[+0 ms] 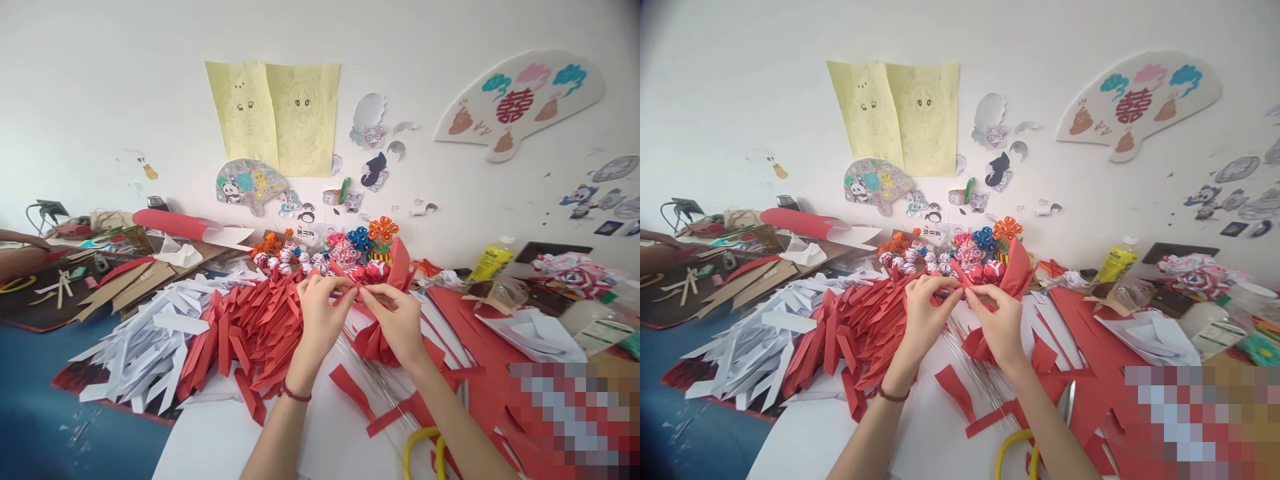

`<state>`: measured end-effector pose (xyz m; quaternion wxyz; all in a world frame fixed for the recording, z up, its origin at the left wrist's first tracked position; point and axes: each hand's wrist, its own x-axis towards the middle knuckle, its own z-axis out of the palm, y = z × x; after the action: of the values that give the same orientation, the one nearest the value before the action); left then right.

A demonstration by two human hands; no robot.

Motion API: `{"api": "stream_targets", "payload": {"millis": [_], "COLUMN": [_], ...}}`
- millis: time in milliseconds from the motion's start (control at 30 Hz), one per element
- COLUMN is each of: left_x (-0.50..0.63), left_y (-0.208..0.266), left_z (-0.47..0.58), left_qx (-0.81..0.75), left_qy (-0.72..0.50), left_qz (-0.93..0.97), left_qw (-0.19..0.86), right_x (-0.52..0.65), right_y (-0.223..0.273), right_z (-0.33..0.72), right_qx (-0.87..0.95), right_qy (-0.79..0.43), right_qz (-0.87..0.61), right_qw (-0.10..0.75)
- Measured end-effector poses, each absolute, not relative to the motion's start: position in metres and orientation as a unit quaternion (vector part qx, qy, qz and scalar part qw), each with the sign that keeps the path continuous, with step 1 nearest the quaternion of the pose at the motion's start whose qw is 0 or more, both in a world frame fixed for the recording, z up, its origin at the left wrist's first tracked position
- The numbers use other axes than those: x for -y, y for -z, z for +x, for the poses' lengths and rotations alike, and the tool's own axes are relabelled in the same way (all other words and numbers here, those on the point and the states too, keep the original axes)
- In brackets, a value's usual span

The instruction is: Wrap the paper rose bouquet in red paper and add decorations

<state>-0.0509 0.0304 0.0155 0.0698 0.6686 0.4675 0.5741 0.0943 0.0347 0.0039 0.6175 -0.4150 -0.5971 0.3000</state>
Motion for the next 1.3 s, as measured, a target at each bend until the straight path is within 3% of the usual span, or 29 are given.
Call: {"api": "stream_targets", "payload": {"millis": [300,567,733,1067,1300], "left_x": [-0.024,-0.02,-0.021,-0.021,-0.02], "left_y": [-0.011,-0.015,-0.015,-0.011,-0.008], "left_z": [-0.039,-0.034,-0.034,-0.034,-0.035], "left_qx": [-0.434,-0.46,-0.455,-0.397,-0.39], "left_qy": [-0.589,-0.605,-0.612,-0.605,-0.58], "left_qz": [0.662,0.65,0.647,0.638,0.623], "left_qw": [-0.163,-0.024,0.0,-0.264,-0.351], "right_x": [-0.034,-0.032,-0.032,-0.028,-0.023], "right_y": [-0.005,-0.005,-0.004,-0.006,-0.013], "right_z": [0.093,0.093,0.093,0.093,0.091], "right_qx": [0.568,0.58,0.587,0.568,0.563], "right_qy": [-0.298,-0.247,-0.242,-0.263,-0.286], "right_qz": [-0.424,-0.421,-0.414,-0.41,-0.399], "right_qw": [0.64,0.652,0.652,0.663,0.665]}}
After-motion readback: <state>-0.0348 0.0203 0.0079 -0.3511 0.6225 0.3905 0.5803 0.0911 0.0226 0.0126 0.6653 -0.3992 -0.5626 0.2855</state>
